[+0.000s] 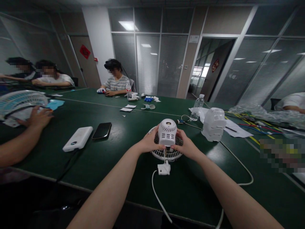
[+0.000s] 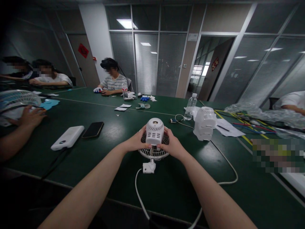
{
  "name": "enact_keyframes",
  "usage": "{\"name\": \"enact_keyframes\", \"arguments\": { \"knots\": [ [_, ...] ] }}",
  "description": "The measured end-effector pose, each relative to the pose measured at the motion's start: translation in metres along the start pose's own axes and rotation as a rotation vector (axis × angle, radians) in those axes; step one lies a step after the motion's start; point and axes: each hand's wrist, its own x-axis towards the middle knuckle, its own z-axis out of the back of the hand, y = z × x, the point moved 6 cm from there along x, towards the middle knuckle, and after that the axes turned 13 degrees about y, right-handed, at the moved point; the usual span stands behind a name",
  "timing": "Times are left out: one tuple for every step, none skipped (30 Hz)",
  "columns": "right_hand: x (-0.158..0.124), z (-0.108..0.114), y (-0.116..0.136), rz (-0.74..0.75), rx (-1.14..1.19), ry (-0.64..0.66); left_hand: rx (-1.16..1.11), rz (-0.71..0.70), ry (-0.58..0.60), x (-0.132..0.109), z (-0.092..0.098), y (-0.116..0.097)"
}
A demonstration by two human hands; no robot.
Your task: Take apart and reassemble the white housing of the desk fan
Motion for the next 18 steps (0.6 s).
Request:
{"name": "enact_keyframes", "arguments": {
  "knots": [
    [0.0,0.001,0.002,-0.009,-0.008,0.005,-0.001,-0.003,0.0,0.0,0.0,0.0],
    [-0.001,0.001,0.004,-0.016,-0.012,0.011,-0.001,-0.003,-0.001,0.0,0.0,0.0],
    [-0.001,0.002,0.006,-0.023,-0.012,0.012,-0.001,-0.002,-0.002,0.0,0.001,-0.001],
    [-0.002,0.003,0.007,-0.03,-0.01,0.011,0.0,-0.002,0.0,0.0,0.001,-0.001],
    [-0.002,0.003,0.008,-0.036,-0.006,0.012,0.002,-0.003,0.002,0.0,0.001,-0.001],
    [-0.003,0.003,0.008,-0.039,-0.004,0.012,0.005,-0.005,0.003,0.0,0.002,-0.001],
    [-0.003,0.003,0.008,-0.04,-0.004,0.015,0.01,-0.008,0.004,0.0,0.002,-0.001],
    [-0.003,0.002,0.007,-0.041,-0.006,0.018,0.016,-0.01,0.004,0.0,0.002,-0.002],
    [-0.004,0.001,0.006,-0.042,-0.011,0.023,0.024,-0.011,0.003,0.0,0.003,-0.002],
    [-0.004,0.0,0.004,-0.043,-0.018,0.027,0.037,-0.01,0.003,0.0,0.003,-0.002],
    [-0.004,-0.001,0.003,-0.045,-0.024,0.025,0.057,-0.006,0.003,0.0,0.003,-0.003],
    [-0.004,-0.002,0.001,-0.044,-0.026,0.022,0.083,0.0,0.002,0.0,0.002,-0.003],
    [-0.005,-0.004,0.0,-0.039,-0.025,0.018,0.114,0.006,-0.003,-0.001,0.002,-0.004],
    [-0.005,-0.006,-0.001,-0.029,-0.022,0.012,0.149,0.014,-0.013,-0.001,0.002,-0.004],
    [-0.005,-0.008,-0.001,-0.016,-0.018,0.005,0.182,0.022,-0.025,-0.001,0.002,-0.004],
    [-0.005,-0.009,-0.001,0.0,-0.014,-0.002,0.212,0.032,-0.034,-0.001,0.002,-0.004],
    [-0.005,-0.011,-0.001,0.016,-0.012,-0.009,0.238,0.041,-0.039,-0.002,0.001,-0.003],
    [-0.004,-0.012,-0.002,0.029,-0.011,-0.015,0.26,0.048,-0.036,-0.002,0.001,-0.002]
  ]
}}
